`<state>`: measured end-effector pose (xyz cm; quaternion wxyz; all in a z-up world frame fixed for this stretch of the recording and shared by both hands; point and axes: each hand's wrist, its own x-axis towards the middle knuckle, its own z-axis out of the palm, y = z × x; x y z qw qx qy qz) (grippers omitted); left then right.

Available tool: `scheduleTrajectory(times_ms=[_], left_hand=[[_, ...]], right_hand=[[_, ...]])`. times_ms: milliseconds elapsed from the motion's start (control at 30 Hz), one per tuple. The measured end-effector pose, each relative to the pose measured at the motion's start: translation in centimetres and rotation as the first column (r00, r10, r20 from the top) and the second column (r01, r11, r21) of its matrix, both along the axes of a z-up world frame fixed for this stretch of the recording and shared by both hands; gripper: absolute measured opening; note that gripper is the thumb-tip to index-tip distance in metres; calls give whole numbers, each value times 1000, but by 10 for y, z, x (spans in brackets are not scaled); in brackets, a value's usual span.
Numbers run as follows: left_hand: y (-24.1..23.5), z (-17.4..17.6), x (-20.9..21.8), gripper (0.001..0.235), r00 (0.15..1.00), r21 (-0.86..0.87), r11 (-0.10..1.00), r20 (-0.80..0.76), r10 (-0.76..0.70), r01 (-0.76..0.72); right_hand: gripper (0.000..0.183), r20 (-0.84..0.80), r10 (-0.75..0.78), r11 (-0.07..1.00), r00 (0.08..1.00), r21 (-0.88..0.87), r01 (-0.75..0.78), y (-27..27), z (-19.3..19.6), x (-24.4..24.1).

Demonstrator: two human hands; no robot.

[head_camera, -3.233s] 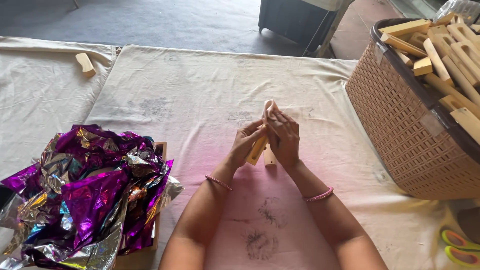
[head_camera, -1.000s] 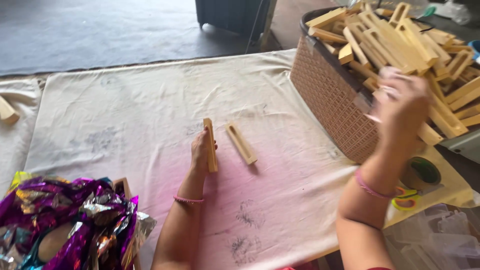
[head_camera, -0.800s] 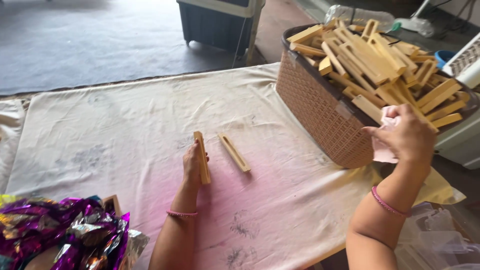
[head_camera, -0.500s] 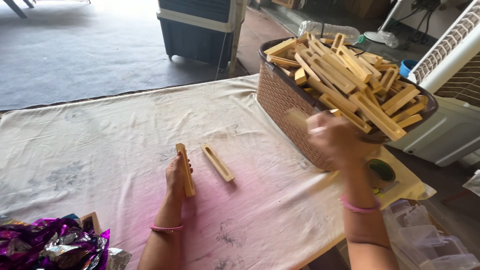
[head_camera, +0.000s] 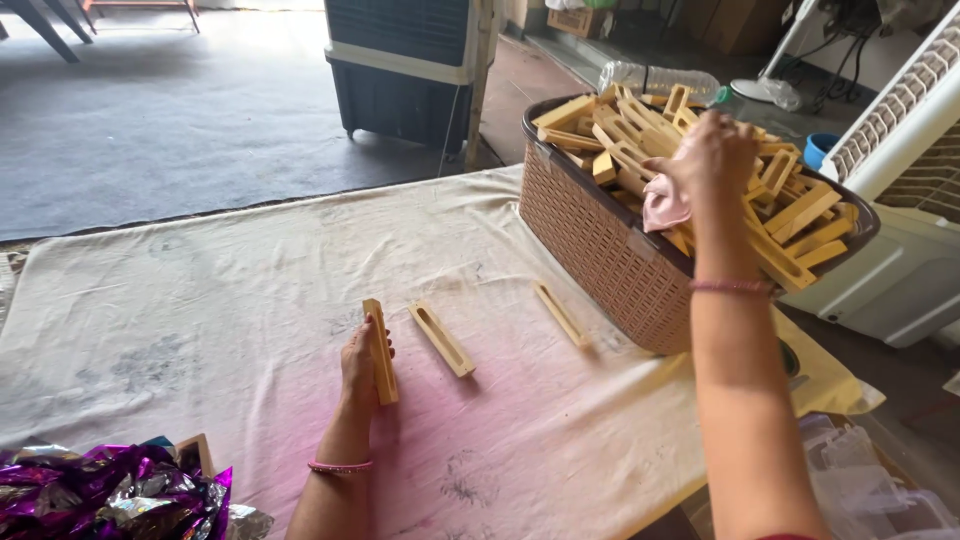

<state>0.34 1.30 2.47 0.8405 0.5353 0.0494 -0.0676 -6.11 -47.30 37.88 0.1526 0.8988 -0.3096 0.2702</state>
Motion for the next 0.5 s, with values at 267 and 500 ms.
scheduleTrajectory(times_ms=[267, 500], left_hand=[[-1, -4, 6, 54, 1000, -20, 1000, -9, -5, 4], [-2, -14, 10, 50, 1000, -75, 997, 6, -11, 11]], right_hand=[[100, -32, 67, 993, 997, 104, -63, -63, -25, 30], [35, 153, 210, 951, 966, -263, -165, -7, -36, 1]])
